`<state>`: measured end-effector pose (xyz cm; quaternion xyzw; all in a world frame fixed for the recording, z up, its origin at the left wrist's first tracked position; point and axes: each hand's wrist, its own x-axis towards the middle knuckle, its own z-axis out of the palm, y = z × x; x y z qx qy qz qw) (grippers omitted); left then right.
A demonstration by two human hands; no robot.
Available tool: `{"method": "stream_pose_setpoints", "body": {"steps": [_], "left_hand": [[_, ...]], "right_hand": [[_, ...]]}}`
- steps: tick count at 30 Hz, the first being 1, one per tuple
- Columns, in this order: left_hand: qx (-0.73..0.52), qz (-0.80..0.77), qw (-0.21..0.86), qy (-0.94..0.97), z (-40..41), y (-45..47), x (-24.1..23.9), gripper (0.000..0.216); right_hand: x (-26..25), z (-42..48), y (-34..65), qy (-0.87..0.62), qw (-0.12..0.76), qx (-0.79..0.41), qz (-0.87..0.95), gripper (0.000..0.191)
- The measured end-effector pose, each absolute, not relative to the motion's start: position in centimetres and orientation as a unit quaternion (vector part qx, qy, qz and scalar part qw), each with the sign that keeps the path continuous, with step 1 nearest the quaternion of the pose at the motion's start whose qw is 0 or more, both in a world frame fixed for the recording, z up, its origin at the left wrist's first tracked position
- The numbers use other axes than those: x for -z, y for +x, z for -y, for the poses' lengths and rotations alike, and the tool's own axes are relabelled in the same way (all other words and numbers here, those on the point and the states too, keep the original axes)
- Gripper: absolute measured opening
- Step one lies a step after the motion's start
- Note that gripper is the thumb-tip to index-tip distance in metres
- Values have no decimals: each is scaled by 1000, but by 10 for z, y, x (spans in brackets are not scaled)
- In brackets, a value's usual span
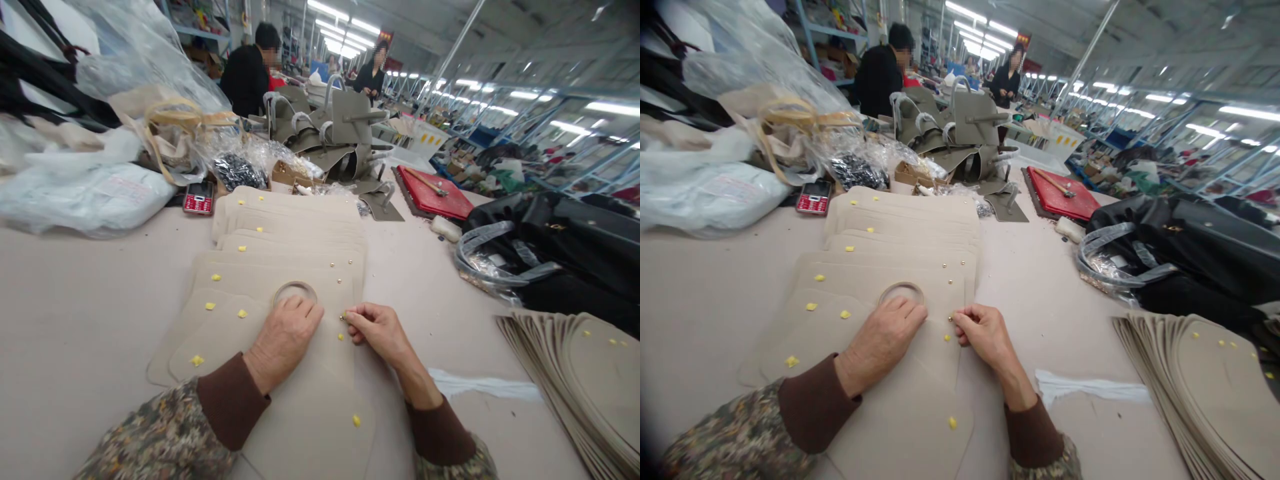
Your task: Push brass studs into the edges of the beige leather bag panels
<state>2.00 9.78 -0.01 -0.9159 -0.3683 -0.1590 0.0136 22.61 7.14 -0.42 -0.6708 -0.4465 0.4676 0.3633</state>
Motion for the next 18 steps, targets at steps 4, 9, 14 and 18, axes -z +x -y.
{"method": "stream_pose_setpoints", "body": {"steps": [4, 9, 14, 18], "left_hand": [[156, 364, -15, -918, -95, 18, 1, 11], [173, 361, -14, -916, -96, 19, 7, 12], [173, 363, -21, -916, -97, 19, 7, 12], [166, 368, -25, -915, -96, 18, 5, 11]], "right_hand": [[-1, -72, 223, -681, 324, -448, 480, 22], [-3, -71, 220, -678, 270, -353, 586, 19], [-9, -73, 213, -681, 244, -253, 643, 17], [-9, -74, 211, -698, 237, -247, 629, 12]]}}
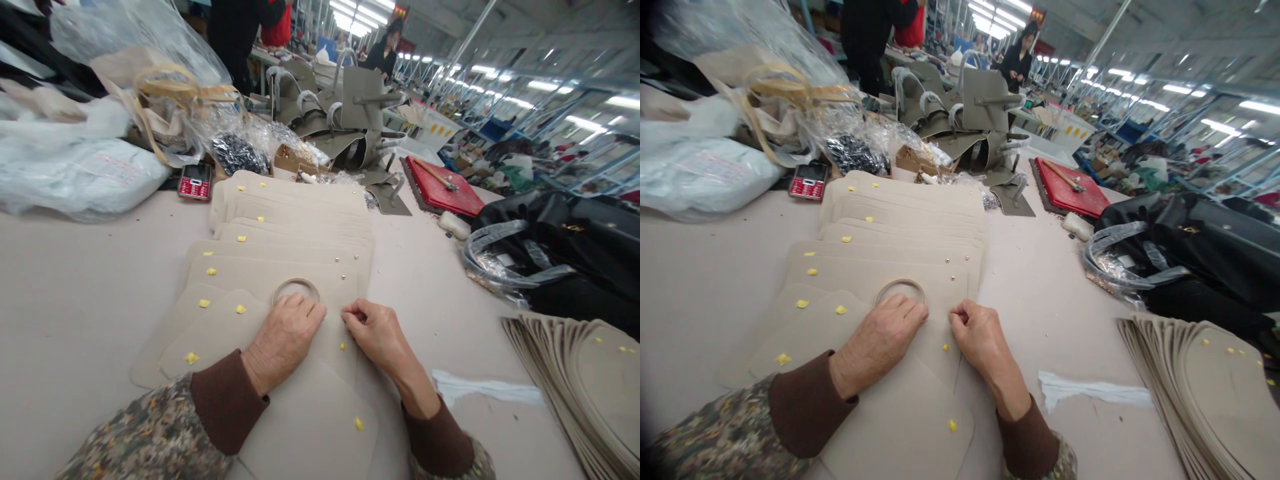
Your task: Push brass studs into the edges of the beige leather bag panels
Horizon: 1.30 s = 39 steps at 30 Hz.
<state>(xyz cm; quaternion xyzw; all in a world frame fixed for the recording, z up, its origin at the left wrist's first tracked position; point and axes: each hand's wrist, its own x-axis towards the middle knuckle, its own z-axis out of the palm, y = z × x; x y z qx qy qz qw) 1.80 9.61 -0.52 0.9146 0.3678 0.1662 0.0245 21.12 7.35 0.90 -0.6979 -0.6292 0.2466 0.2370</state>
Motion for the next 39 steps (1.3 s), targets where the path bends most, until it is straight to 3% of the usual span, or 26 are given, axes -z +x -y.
{"method": "stream_pose_setpoints", "body": {"steps": [3, 6, 13, 19, 23, 27, 30, 34, 39], "left_hand": [[-163, -370, 30, 914, -96, 18, 5, 11], [-168, -369, 29, 914, -97, 19, 6, 12], [-183, -367, 24, 912, -96, 18, 9, 13], [-217, -345, 17, 913, -95, 16, 6, 18], [-285, -336, 35, 897, -97, 11, 0, 22], [-369, -288, 114, 876, -97, 7, -5, 18], [-386, -277, 140, 869, -94, 7, -9, 26], [-361, -289, 131, 877, -89, 12, -10, 40], [-347, -294, 96, 885, -85, 16, -6, 35]], "right_hand": [[-5, -70, 217, -713, 267, -293, 578, 22], [-3, -63, 222, -708, 295, -353, 536, 20], [-3, -55, 209, -683, 238, -142, 676, 20], [-3, -67, 199, -700, 201, -104, 678, 18], [-13, -67, 201, -704, 174, -131, 676, 17], [-22, -59, 210, -657, 157, -258, 691, 17], [-26, -53, 211, -631, 245, -289, 677, 14], [-33, -48, 204, -550, 402, -224, 697, 17], [-35, -47, 195, -478, 391, -144, 773, 19]]}}
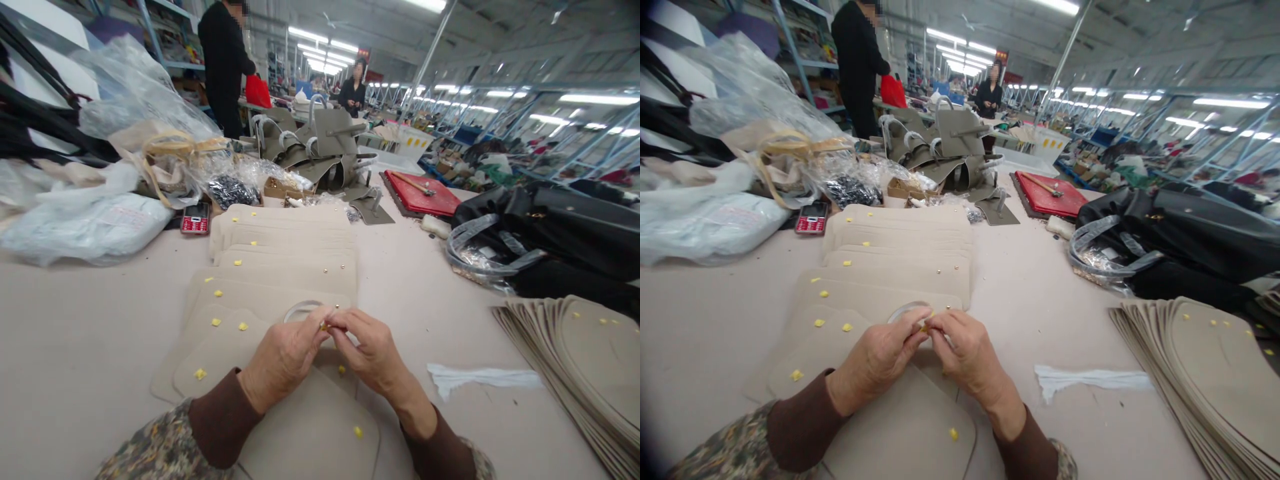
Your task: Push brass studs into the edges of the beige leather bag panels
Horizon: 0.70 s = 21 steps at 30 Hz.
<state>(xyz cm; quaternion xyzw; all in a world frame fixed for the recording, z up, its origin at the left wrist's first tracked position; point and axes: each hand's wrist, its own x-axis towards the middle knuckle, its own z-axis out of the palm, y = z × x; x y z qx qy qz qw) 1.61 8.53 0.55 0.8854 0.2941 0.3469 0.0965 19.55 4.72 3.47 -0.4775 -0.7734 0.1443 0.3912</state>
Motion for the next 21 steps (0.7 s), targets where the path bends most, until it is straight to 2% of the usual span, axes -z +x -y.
{"method": "stream_pose_setpoints", "body": {"steps": [3, 8, 11, 13, 16, 18, 21], "left_hand": [[-356, -288, 80, 885, -83, 16, -5, 32], [-318, -312, 153, 882, -82, 16, -13, 17], [-310, -323, 169, 878, -84, 17, -18, 19], [-310, -322, 152, 882, -86, 19, -18, 23], [-333, -298, 112, 887, -87, 23, -17, 23], [-351, -285, 89, 887, -86, 27, -15, 23], [-322, -303, 41, 896, -87, 30, -11, 21]], "right_hand": [[-30, -48, 193, -477, 374, -107, 788, 19], [-22, -48, 190, -498, 387, -38, 775, 20], [-21, -47, 186, -523, 400, -52, 751, 19], [-21, -46, 183, -559, 416, -118, 707, 16], [-18, -49, 183, -613, 454, -290, 578, 12], [-14, -55, 188, -631, 470, -381, 485, 17], [-5, -67, 202, -641, 476, -444, 407, 26]]}}
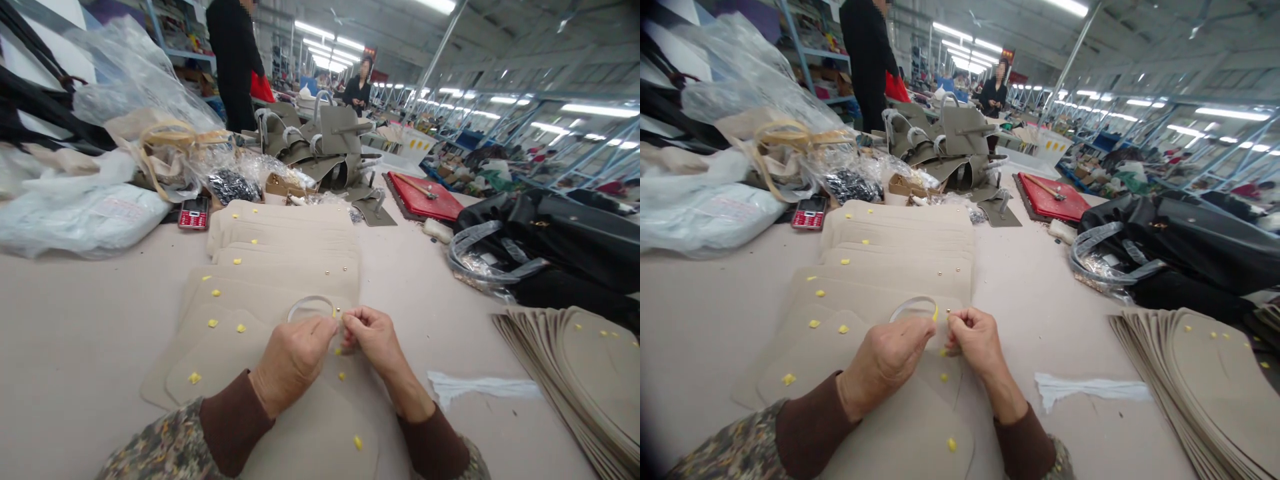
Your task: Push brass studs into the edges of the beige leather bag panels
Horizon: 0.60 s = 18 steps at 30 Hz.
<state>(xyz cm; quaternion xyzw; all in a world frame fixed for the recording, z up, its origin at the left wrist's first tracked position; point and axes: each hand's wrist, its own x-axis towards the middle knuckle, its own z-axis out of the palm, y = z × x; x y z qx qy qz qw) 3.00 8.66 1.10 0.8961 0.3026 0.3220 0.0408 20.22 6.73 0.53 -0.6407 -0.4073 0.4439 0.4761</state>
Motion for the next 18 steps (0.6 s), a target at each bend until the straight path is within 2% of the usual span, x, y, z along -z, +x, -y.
{"method": "stream_pose_setpoints", "body": {"steps": [3, 6, 18], "left_hand": [[-214, -332, -1, 919, -89, 31, -5, 17], [-141, -338, -11, 930, -91, 32, -1, 11], [-117, -341, 16, 933, -90, 32, 2, 6]], "right_hand": [[3, -76, 215, -642, 468, -451, 407, 35], [6, -81, 219, -655, 443, -429, 436, 36], [-2, -92, 207, -711, 295, -218, 600, 20]]}}
